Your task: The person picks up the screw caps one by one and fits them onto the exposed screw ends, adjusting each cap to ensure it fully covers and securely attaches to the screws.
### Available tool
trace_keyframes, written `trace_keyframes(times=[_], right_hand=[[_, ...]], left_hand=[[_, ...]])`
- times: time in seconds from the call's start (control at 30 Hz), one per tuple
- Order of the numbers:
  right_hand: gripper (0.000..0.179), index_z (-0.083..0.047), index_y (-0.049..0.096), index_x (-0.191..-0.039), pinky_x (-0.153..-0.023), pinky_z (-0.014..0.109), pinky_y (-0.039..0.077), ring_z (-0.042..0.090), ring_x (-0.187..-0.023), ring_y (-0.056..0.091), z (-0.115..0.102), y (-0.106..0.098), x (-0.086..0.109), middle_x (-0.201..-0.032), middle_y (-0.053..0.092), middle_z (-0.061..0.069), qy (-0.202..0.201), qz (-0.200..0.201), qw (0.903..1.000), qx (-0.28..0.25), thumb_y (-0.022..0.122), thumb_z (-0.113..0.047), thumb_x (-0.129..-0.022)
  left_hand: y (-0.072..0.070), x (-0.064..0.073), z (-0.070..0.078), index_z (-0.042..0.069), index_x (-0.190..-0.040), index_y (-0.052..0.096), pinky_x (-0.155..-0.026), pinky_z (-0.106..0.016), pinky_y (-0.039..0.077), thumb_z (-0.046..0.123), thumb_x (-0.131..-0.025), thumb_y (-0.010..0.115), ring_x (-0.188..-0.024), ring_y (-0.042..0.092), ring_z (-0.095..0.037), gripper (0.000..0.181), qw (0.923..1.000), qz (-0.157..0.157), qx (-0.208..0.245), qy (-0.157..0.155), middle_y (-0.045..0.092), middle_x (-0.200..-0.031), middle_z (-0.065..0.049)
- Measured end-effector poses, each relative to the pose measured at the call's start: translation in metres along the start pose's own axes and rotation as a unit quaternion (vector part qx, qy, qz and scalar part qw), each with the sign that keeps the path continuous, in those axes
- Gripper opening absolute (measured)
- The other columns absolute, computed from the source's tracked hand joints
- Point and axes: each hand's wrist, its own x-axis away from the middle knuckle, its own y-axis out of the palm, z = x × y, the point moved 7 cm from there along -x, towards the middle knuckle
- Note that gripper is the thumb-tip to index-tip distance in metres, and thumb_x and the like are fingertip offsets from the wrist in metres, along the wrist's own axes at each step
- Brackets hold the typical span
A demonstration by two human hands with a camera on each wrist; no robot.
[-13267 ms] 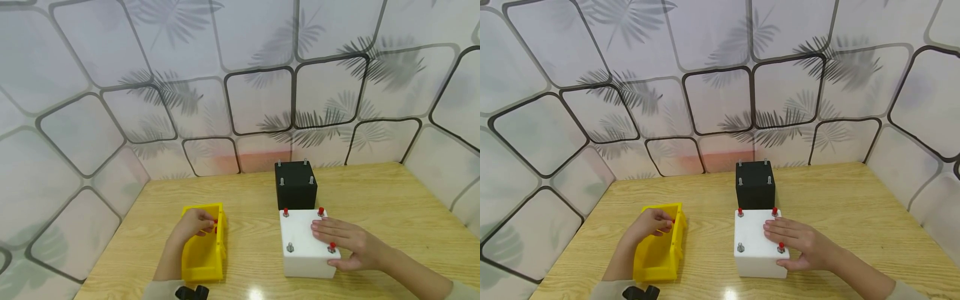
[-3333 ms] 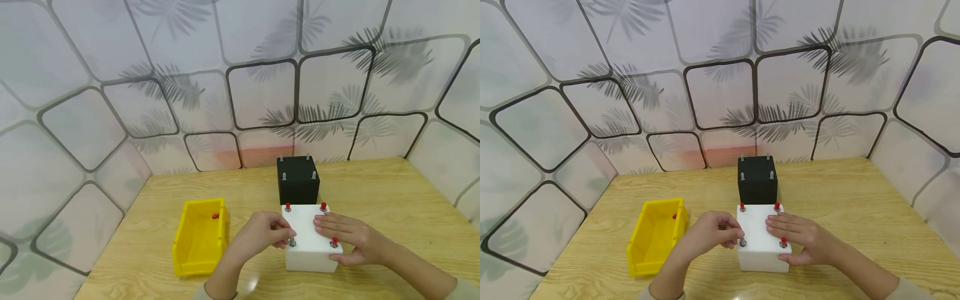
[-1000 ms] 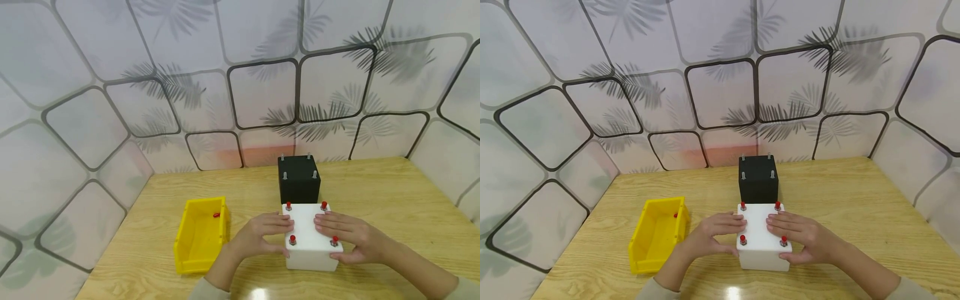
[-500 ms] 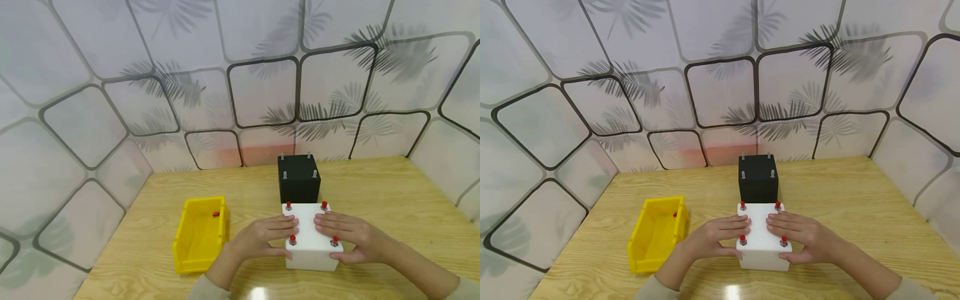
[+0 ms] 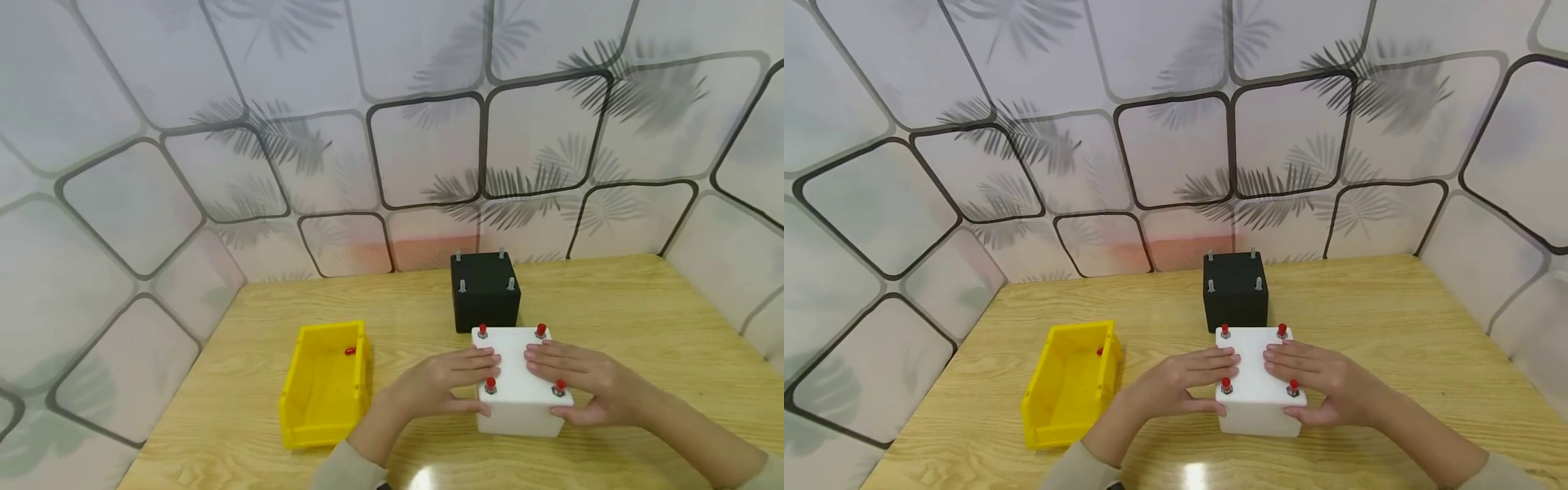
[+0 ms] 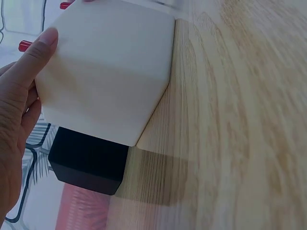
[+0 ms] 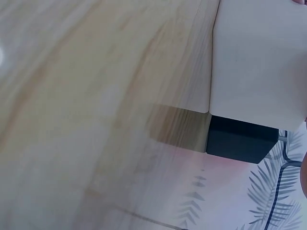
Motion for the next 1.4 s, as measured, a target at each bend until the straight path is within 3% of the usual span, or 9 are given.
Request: trace_keyframes(times=[0.27,0.67,0.9,1.23,1.4], right_hand=[[0.052,0.012,0.063,-0.109,-0.110,0.024,0.032,0.022,-0.127,0.049,-0.001,-0.009,-0.002,-0.120,0.063,0.019,-0.011,0.013,0.9997,-0.018,0.072,-0.032,-0.084],[0.051,0.014,0.062,-0.109,-0.111,0.023,0.030,0.021,-0.131,0.045,-0.003,-0.022,-0.003,-0.124,0.061,0.020,-0.001,0.016,0.9992,-0.038,0.071,-0.030,-0.085],[0.053,0.015,0.061,-0.108,-0.110,0.021,0.030,0.019,-0.133,0.042,-0.005,-0.030,-0.004,-0.128,0.058,0.018,0.008,0.020,0.9990,-0.038,0.072,-0.031,-0.085],[0.055,0.013,0.064,-0.108,-0.107,0.017,0.034,0.019,-0.130,0.046,-0.002,-0.035,0.022,-0.122,0.061,0.021,0.039,0.032,0.9986,-0.014,0.075,-0.034,-0.081],[0.055,0.013,0.064,-0.106,-0.105,0.017,0.035,0.019,-0.128,0.049,-0.003,-0.040,0.025,-0.119,0.062,0.024,0.046,0.045,0.9978,-0.015,0.076,-0.033,-0.079]], left_hand=[[0.005,-0.007,-0.002,0.002,-0.123,0.062,-0.108,-0.020,0.032,0.035,-0.073,0.079,-0.127,0.050,-0.017,0.062,0.9998,0.015,-0.003,0.015,0.058,-0.129,-0.009],[0.016,-0.019,-0.008,0.002,-0.127,0.058,-0.109,-0.017,0.028,0.031,-0.077,0.078,-0.131,0.045,-0.015,0.061,0.9991,-0.014,0.039,-0.008,0.054,-0.134,-0.010],[0.020,-0.026,-0.009,0.002,-0.128,0.057,-0.109,-0.016,0.027,0.030,-0.077,0.077,-0.132,0.044,-0.015,0.062,0.9988,-0.019,0.042,-0.015,0.053,-0.135,-0.009],[0.025,-0.034,-0.006,0.003,-0.127,0.059,-0.110,-0.016,0.026,0.032,-0.077,0.077,-0.131,0.045,-0.014,0.061,0.9996,-0.005,0.026,-0.011,0.055,-0.133,-0.008],[0.027,-0.039,-0.004,0.003,-0.126,0.060,-0.109,-0.016,0.026,0.034,-0.076,0.078,-0.130,0.046,-0.014,0.061,0.9999,0.008,0.011,-0.002,0.057,-0.132,-0.008]])
